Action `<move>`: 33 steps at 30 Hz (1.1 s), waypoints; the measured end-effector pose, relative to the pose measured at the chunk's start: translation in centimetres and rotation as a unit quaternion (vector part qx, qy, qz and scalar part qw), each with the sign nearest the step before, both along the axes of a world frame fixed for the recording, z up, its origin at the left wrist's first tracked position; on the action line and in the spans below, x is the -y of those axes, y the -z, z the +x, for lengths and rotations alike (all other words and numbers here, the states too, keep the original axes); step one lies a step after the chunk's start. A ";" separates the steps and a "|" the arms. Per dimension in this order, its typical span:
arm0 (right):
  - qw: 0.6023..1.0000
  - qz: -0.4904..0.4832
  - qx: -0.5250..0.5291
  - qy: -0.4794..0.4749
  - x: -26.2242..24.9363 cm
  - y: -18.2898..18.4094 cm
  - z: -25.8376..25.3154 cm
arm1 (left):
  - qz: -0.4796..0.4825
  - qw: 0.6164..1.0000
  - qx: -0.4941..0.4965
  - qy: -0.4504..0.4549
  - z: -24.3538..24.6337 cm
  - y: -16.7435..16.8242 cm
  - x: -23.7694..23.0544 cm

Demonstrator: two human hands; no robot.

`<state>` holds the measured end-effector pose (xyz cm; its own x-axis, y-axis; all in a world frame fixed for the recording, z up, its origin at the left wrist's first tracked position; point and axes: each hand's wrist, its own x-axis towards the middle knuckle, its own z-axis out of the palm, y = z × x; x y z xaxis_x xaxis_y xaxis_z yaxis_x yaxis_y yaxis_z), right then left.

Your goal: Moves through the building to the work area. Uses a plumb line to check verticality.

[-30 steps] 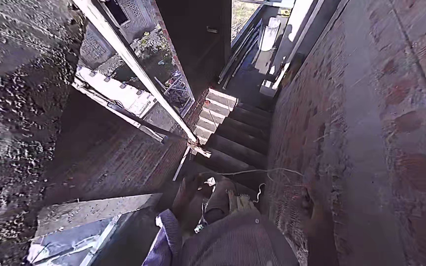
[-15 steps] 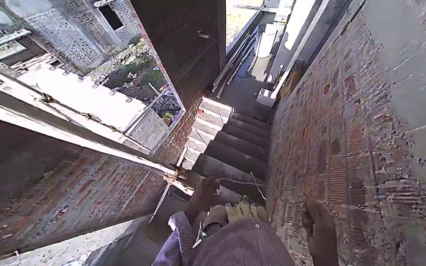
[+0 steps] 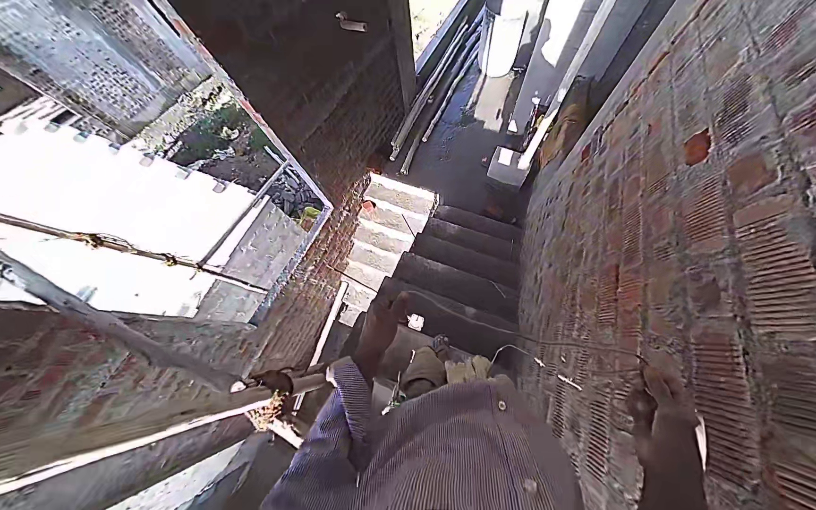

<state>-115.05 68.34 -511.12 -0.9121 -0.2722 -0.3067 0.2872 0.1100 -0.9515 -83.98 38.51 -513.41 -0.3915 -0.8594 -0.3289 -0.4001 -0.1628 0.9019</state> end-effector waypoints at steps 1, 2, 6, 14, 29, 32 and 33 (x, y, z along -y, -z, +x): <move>1.000 -0.008 -0.020 0.016 0.7 2.7 -1.2 | -0.013 1.000 -0.009 0.008 -2.0 1.5 3.2; 0.998 -0.011 -0.050 0.022 1.5 5.7 -2.3 | -0.027 0.999 -0.027 0.013 -4.1 3.2 6.2; 0.993 0.081 -0.076 0.025 6.0 11.2 -3.8 | -0.011 0.998 -0.059 0.025 -9.8 6.6 13.6; 0.996 0.077 -0.020 -0.050 21.4 18.6 -16.4 | -0.019 0.998 -0.049 -0.028 -15.7 13.6 27.1; 0.991 0.055 -0.103 0.063 45.4 38.8 -36.1 | -0.017 0.994 -0.096 -0.043 -34.0 31.5 57.7; 0.989 0.122 -0.064 0.059 50.4 38.3 -36.7 | 0.046 0.995 -0.062 -0.065 -37.0 34.3 60.2; 0.991 0.120 -0.052 0.019 52.5 37.8 -37.5 | 0.046 0.997 -0.038 -0.050 -37.7 34.5 61.3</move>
